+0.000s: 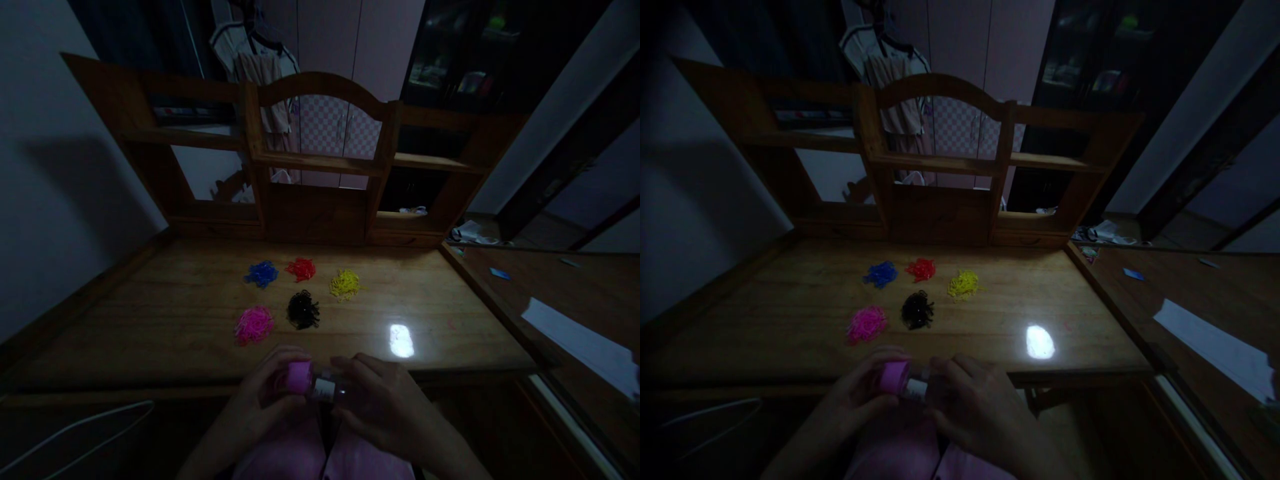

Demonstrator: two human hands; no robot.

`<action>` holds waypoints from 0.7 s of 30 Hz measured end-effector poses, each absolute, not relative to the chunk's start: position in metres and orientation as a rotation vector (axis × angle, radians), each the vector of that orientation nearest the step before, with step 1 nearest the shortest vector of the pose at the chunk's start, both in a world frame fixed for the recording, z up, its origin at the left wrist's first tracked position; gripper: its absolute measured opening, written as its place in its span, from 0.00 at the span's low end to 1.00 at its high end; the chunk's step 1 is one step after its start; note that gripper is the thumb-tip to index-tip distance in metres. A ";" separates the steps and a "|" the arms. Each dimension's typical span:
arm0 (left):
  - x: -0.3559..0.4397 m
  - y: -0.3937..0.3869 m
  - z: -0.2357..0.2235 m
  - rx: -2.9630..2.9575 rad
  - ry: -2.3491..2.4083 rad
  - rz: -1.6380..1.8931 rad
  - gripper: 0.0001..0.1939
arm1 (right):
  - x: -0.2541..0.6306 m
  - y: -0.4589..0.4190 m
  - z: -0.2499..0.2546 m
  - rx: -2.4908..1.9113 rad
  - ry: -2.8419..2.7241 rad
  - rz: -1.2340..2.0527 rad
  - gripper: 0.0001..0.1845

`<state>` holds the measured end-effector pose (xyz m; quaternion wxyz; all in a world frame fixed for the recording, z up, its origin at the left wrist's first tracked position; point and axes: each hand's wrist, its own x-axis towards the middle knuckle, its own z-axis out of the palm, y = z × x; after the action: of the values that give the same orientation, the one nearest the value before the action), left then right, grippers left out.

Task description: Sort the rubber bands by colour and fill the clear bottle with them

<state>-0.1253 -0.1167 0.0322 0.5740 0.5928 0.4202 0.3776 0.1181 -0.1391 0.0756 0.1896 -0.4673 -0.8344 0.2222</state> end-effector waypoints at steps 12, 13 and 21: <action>-0.077 -0.094 0.036 1.371 1.051 0.758 0.12 | 0.152 -0.139 0.064 -1.275 -2.408 0.084 0.28; -0.070 -0.093 0.032 1.345 1.040 0.769 0.13 | 0.156 -0.139 0.064 -1.280 -2.414 0.055 0.28; -0.021 -0.090 0.025 1.145 1.195 0.800 0.27 | 0.193 -0.143 0.047 -1.337 -2.339 -0.193 0.25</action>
<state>-0.0207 -0.0899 0.0252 0.6062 0.4954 0.5170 0.3462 0.1934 -0.1435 0.0472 0.2185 -0.4832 -0.8450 -0.0697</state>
